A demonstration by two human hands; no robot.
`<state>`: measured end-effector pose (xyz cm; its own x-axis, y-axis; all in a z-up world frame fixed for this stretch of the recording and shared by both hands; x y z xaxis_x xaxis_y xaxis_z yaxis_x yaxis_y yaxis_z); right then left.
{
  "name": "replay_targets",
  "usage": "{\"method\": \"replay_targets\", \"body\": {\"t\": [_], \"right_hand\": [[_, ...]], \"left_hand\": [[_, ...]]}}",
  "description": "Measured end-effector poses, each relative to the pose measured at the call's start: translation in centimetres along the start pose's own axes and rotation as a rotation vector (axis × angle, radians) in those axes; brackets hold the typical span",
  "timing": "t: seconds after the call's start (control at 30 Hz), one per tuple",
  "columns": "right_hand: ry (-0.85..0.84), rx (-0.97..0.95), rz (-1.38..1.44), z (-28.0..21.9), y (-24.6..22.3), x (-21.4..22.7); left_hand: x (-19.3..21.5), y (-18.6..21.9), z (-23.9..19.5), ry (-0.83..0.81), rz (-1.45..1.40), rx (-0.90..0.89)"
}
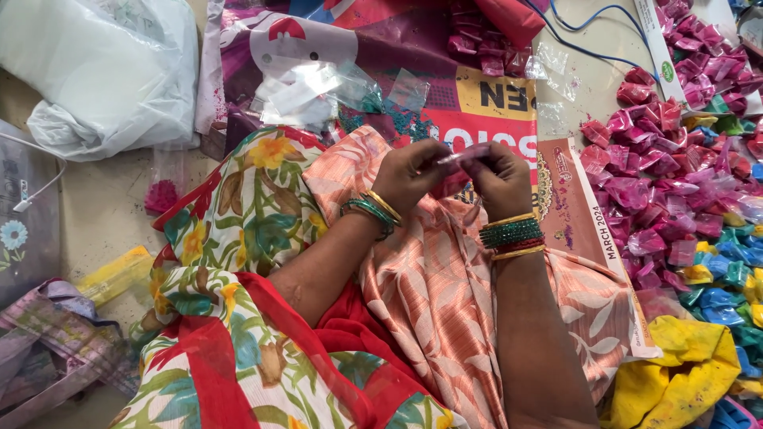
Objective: The person manually packages small pink and blue decorative items into plastic bags.
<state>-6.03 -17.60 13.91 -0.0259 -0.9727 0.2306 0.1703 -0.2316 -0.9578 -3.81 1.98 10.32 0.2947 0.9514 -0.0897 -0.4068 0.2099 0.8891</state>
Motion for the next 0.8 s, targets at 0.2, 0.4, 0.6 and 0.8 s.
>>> {"method": "replay_targets", "body": {"t": [0.2,0.4,0.6,0.8], "right_hand": [[-0.015,-0.262,-0.127,0.3,-1.2,-0.7],[-0.078,-0.083,-0.054,0.6,0.9,-0.6],[-0.096,-0.041,-0.106,0.9,2.0,-0.4],[-0.008,0.154,-0.484,0.4,-0.2,-1.4]], "left_hand": [[0.6,-7.2,0.3,-0.151,-0.639,0.545],[0.8,-6.1,0.2,-0.201,-0.657,0.712],[1.3,-1.4,0.8,-0.149,-0.671,0.84],[0.4,-4.1,0.2,-0.101,-0.045,0.421]]}}
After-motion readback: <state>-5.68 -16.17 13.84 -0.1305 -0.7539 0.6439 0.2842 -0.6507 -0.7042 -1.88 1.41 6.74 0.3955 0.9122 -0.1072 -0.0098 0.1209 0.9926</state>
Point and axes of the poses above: each hand's wrist, its own z-axis towards the middle knuckle, its own x-axis out of the back of the hand, y = z × x, the point moved 1 cm from there along z, towards the middle knuckle, and after that the axes turned 1 degree about y, right-handed, at the moved point
